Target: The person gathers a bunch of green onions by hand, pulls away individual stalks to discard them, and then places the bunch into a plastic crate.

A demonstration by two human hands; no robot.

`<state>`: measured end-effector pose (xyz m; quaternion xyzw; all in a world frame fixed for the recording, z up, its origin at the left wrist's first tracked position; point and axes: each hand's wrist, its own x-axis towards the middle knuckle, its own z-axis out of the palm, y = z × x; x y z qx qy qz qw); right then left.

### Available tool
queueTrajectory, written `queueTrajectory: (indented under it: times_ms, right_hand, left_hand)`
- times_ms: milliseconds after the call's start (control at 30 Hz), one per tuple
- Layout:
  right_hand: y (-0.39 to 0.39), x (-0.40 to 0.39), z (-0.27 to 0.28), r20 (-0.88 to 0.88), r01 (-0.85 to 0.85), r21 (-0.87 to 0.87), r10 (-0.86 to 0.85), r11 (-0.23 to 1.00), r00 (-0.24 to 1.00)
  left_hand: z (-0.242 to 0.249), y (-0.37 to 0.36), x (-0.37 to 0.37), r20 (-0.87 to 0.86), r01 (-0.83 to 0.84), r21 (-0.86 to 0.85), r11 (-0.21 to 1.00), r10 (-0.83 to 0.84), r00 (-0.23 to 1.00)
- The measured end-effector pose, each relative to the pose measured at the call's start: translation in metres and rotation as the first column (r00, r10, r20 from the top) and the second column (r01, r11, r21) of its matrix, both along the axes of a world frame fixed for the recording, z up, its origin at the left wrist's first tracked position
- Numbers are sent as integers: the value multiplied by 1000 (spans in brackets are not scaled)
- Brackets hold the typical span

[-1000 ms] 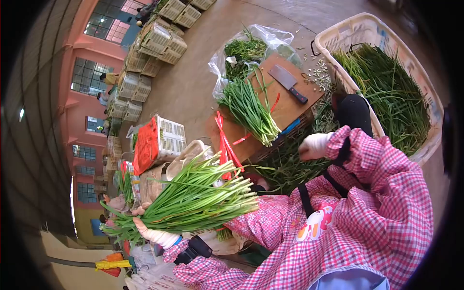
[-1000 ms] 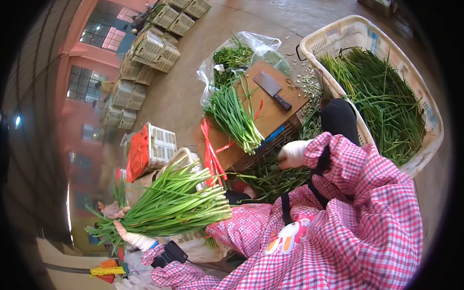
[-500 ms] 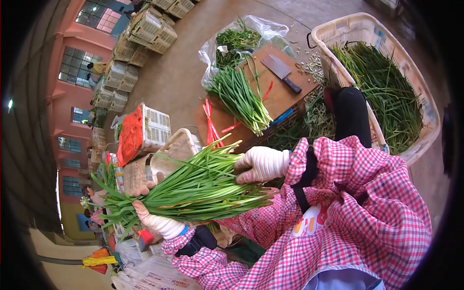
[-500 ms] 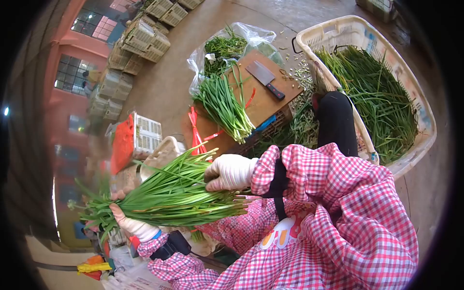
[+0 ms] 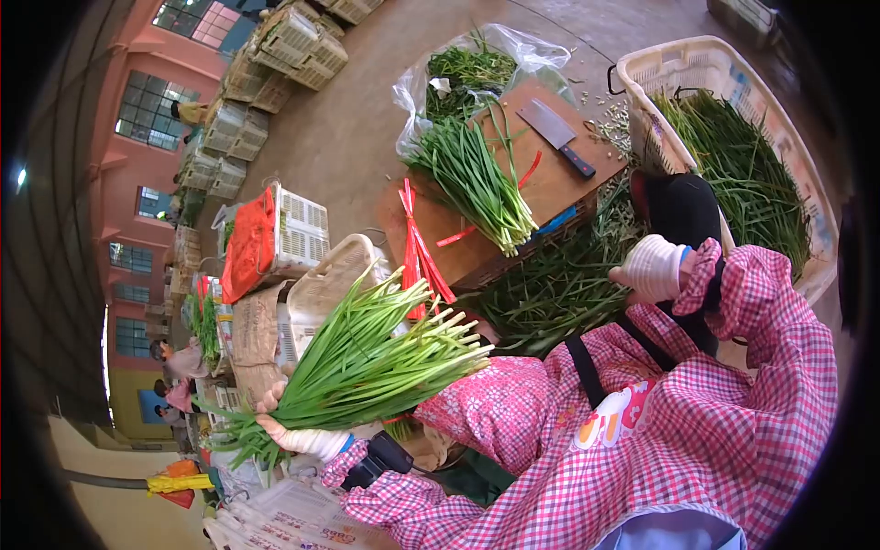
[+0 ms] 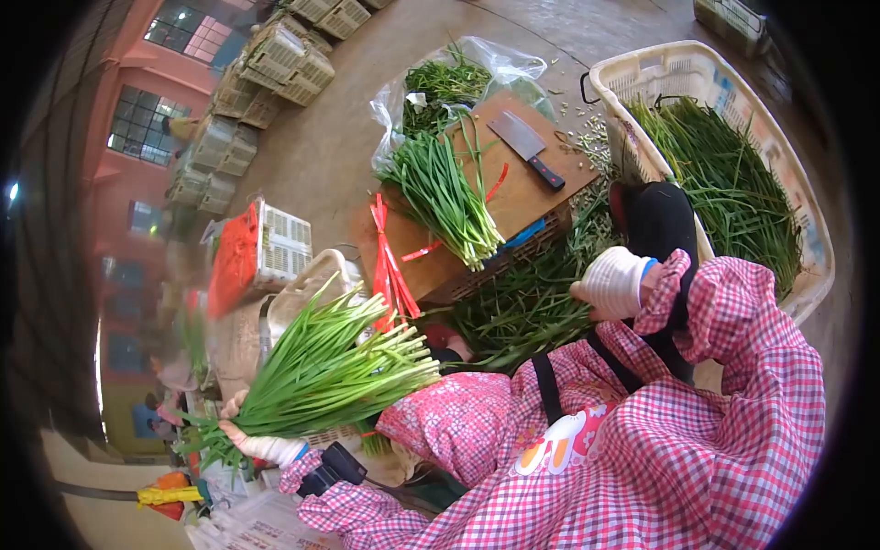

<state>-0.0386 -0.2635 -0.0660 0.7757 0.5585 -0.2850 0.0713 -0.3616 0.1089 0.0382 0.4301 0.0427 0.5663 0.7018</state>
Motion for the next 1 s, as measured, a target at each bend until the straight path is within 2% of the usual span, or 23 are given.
queueTrajectory:
  times_ms: [33, 67, 100, 133, 167, 200, 233, 267, 333, 400, 467, 500, 533, 567, 667, 733, 800, 833, 867, 900, 933, 967, 1000]
  right_hand:
    - [4, -7, 10, -110, 76, 114, -64, 991, 992]
    - [9, -15, 21, -341, 186, 255, -92, 949, 936]
    - [16, -24, 12, -591, 320, 415, -15, 851, 807]
    - [26, -39, 11, -803, 485, 438, 88, 757, 589]
    - [35, -54, 31, -988, 595, 12, -81, 804, 128]
    - [42, -64, 51, -981, 569, -190, -141, 800, -129]
    - [51, -77, 47, -958, 572, -246, -108, 783, -265]
    - [61, -87, 43, -942, 599, -272, -82, 754, -324]
    - [81, -100, 31, -843, 608, -453, -90, 652, -531]
    - [104, -114, 5, -709, 564, -543, 21, 622, -705]
    - [116, -123, 11, -733, 606, -518, 52, 604, -678]
    - [126, -129, 8, -664, 586, -510, 144, 630, -733]
    - [136, -134, 1, -583, 569, -497, 233, 655, -778]
    - [148, -139, -15, -570, 557, -536, 215, 634, -793]
    - [143, -143, -7, -651, 571, -484, 162, 663, -741]
    - [127, -139, 10, -780, 630, -331, 173, 702, -602]
    - [108, -124, -1, -828, 495, -156, 160, 855, -538]
    - [100, -118, -5, -865, 503, -111, 166, 857, -474]
    - [87, -106, -5, -916, 516, -40, 174, 855, -360]
    - [74, -90, -3, -973, 481, -22, 92, 877, -211]
    - [65, -79, -20, -977, 469, -32, 71, 883, -199]
    - [55, -64, -30, -996, 425, -55, -17, 904, -92]
    - [44, -47, -29, -987, 369, -145, -162, 918, 16]
  left_hand:
    - [-1, 1, -2, 24, -5, 30, 1000, 5, 1000]
    - [-2, 1, -2, 47, -13, 58, 998, 10, 999]
    - [6, -17, 13, 99, -148, -60, 987, 153, 983]
    - [9, -24, 21, 99, -148, -58, 987, 153, 983]
    - [12, -29, 27, 125, -162, -29, 986, 164, 979]
    - [14, -32, 31, 153, -177, 2, 984, 175, 973]
    - [15, -34, 34, 170, -148, 34, 988, 141, 975]
    - [17, -35, 36, 174, -150, 40, 988, 141, 975]
    - [25, -44, 44, 63, -42, 225, 974, 29, 998]
    - [33, -56, 56, 123, -25, 163, 986, 5, 992]
    - [35, -58, 63, 115, 70, 223, 972, -97, 989]
    - [35, -60, 65, 114, 77, 222, 972, -104, 988]
    - [36, -62, 68, 97, 26, 181, 983, -44, 994]
    - [36, -63, 72, 79, -25, 142, 990, 14, 997]
    - [36, -62, 80, 53, -146, 72, 987, 142, 988]
    - [30, -53, 77, 37, -222, 37, 974, 220, 975]
    - [11, -17, 55, 80, -123, 83, 989, 117, 990]
    - [-5, 24, 30, 89, 242, 326, 914, -285, 954]
    - [-5, 19, 23, 85, 241, 325, 914, -282, 956]
    - [-4, 11, 20, -1, 40, 185, 982, -41, 999]
    - [-3, 8, 13, -116, -184, 66, 981, 191, 975]
    - [-22, 49, -13, 4, 26, 207, 978, -28, 1000]
    - [-21, 49, -18, 3, 21, 210, 978, -22, 1000]
